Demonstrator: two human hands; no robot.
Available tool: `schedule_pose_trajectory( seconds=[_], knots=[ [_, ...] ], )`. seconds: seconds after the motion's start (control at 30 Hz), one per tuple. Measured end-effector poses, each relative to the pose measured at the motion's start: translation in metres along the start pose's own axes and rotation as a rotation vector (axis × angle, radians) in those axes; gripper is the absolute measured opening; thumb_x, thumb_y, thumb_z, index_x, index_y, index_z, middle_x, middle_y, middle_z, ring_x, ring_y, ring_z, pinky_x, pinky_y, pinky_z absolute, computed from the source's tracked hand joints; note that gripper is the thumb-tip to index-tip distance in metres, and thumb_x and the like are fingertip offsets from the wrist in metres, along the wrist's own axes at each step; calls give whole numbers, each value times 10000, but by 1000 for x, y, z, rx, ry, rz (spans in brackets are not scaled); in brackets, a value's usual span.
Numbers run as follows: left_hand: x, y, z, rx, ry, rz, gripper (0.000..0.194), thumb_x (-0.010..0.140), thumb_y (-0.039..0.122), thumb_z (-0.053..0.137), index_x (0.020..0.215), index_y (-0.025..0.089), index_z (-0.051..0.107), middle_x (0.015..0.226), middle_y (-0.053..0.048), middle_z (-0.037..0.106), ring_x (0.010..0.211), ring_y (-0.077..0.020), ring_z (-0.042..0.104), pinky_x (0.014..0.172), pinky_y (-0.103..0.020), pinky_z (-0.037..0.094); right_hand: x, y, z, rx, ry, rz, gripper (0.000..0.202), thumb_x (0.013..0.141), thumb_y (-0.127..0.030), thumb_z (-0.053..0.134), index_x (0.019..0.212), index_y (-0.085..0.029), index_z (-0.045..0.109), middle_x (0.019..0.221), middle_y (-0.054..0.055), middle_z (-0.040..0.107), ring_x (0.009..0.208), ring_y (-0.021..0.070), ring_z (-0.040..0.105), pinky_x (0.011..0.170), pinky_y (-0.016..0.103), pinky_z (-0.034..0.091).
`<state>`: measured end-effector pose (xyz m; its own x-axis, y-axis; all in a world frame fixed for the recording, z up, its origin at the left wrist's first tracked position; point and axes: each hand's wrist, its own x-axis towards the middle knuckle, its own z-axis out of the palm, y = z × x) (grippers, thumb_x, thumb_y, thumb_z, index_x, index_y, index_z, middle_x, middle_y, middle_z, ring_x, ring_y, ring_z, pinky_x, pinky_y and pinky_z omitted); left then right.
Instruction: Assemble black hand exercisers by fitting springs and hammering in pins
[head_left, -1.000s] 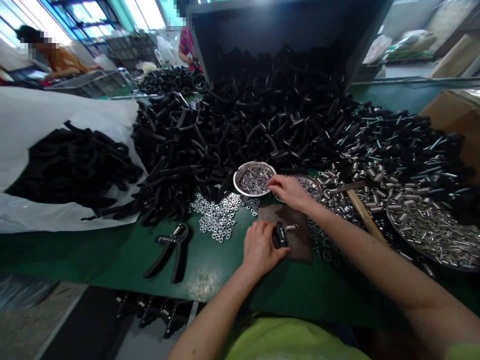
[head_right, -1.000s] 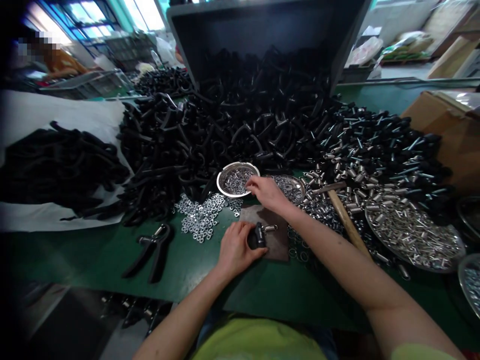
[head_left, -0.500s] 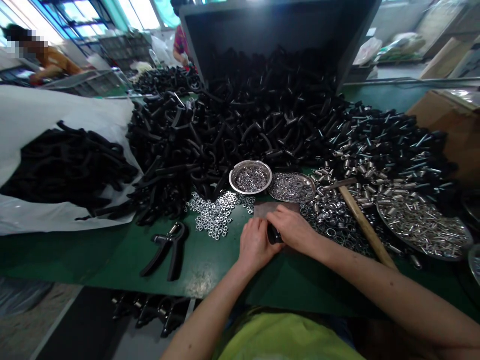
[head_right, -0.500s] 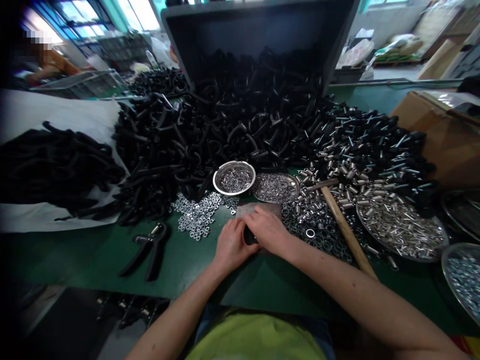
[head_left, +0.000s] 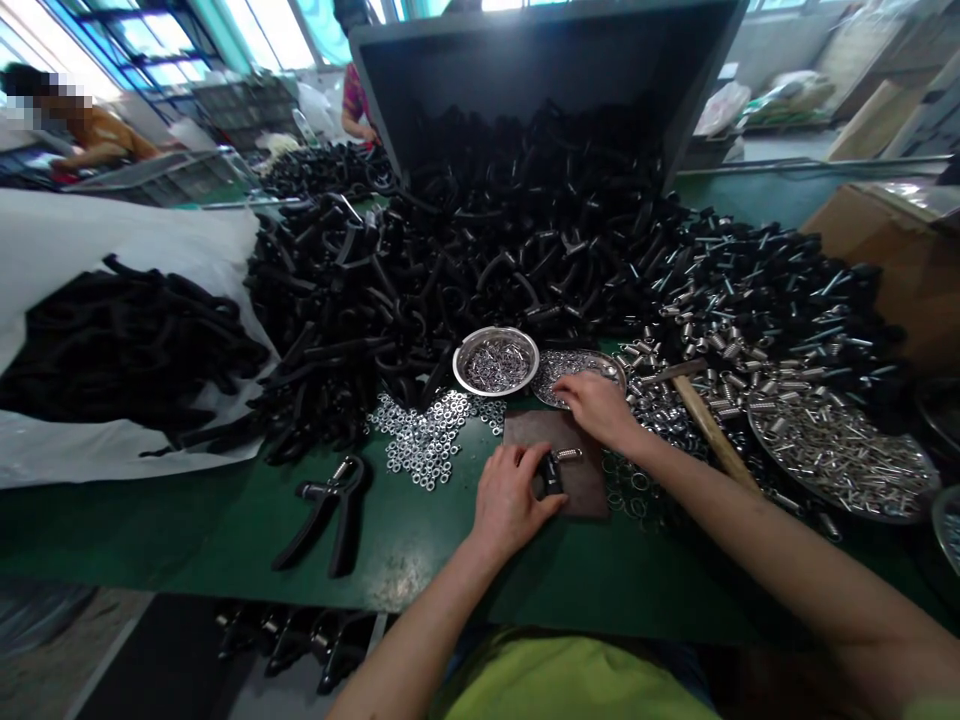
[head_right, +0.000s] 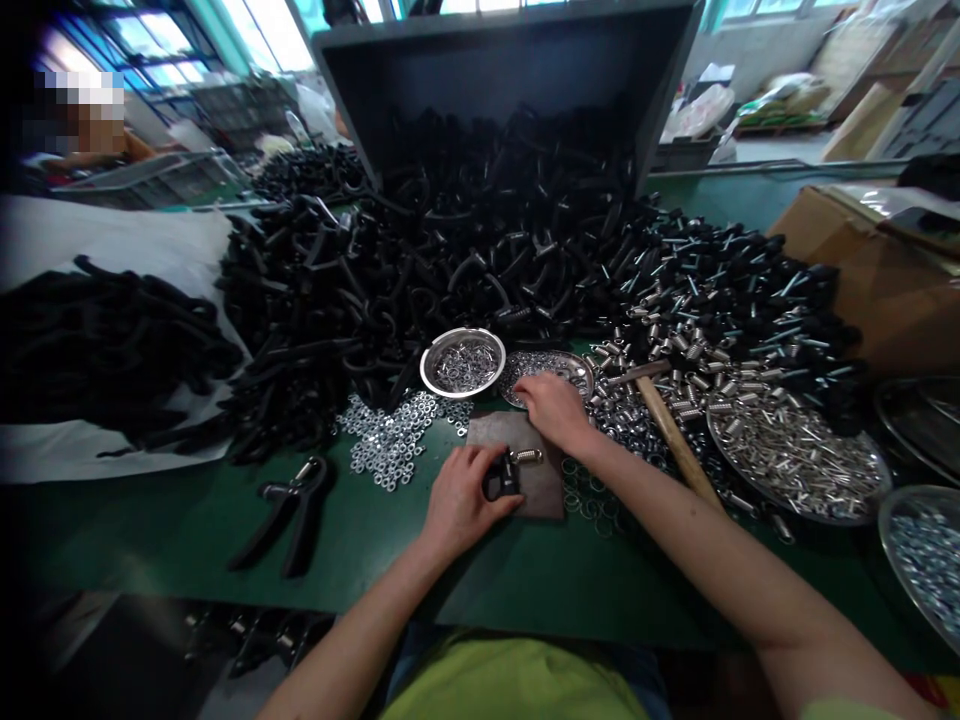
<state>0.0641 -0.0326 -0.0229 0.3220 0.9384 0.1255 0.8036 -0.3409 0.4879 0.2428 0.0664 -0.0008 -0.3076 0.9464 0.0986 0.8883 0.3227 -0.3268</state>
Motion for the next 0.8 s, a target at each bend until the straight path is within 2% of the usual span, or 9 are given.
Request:
schedule_pose_trajectory(
  seconds=[0.1, 0.2, 0.3, 0.47, 0.53, 0.63, 0.73, 0.8],
  knots=[
    [0, -1, -1, 17, -21, 25, 601, 710, 448, 693, 1247, 271, 491, 1084, -69, 548, 980, -248, 497, 848, -385, 422, 43, 18, 3, -79, -3, 63, 176, 838, -218, 572, 957, -167, 691, 1028, 121, 651, 1040, 250, 507, 856, 340, 405],
    [1, -1, -2, 23, -32, 35, 623, 706, 455, 695, 1258, 247, 494, 1083, -78, 555, 973, -252, 495, 848, -390, 426, 65, 27, 13, -88, -26, 78, 131, 808, -212, 610, 889, -160, 699, 977, 128, 647, 1011, 254, 508, 824, 330, 405],
    [2, -1, -2, 9, -36, 31, 615, 702, 462, 695, 1247, 248, 509, 1077, -77, 561, 975, -253, 501, 852, -394, 429, 68, 30, 20, -86, -35, 96, 133, 836, -220, 571, 846, -156, 688, 927, 123, 652, 984, 248, 521, 815, 326, 397],
    [6, 0, -4, -169, 10, -45, 588, 652, 423, 743, 1184, 247, 566, 1048, -70, 592, 1013, -263, 513, 893, -414, 424, 60, 34, 17, -34, -3, 157, 207, 880, -253, 504, 931, -121, 654, 959, 170, 657, 983, 273, 544, 807, 355, 390],
    [9, 0, -6, -343, 56, -135, 564, 619, 401, 771, 1132, 239, 603, 1054, -71, 611, 1036, -269, 522, 927, -428, 410, 57, 34, 11, 15, 11, 182, 204, 880, -241, 497, 937, -119, 649, 937, 167, 667, 950, 264, 569, 797, 350, 393],
    [13, 1, -14, -786, 87, -387, 547, 612, 406, 778, 1101, 214, 623, 1030, -71, 634, 974, -241, 574, 912, -408, 440, 48, 29, 0, 122, 31, 202, 170, 859, -215, 511, 915, -130, 647, 889, 120, 680, 873, 219, 602, 763, 317, 408],
    [13, 1, -24, -1388, 12, -706, 470, 699, 483, 692, 1042, 170, 620, 883, -61, 635, 770, -170, 609, 760, -350, 522, 24, 13, -13, 282, 46, 173, 170, 854, -258, 507, 902, -155, 633, 849, 50, 675, 775, 160, 603, 705, 279, 433],
    [12, 3, -31, -1721, -40, -857, 431, 754, 519, 623, 970, 146, 605, 791, -50, 615, 672, -143, 603, 682, -333, 547, 1, -2, -18, 518, 60, 136, 168, 844, -298, 516, 879, -172, 622, 828, 23, 659, 738, 144, 592, 679, 276, 443]
  ],
)
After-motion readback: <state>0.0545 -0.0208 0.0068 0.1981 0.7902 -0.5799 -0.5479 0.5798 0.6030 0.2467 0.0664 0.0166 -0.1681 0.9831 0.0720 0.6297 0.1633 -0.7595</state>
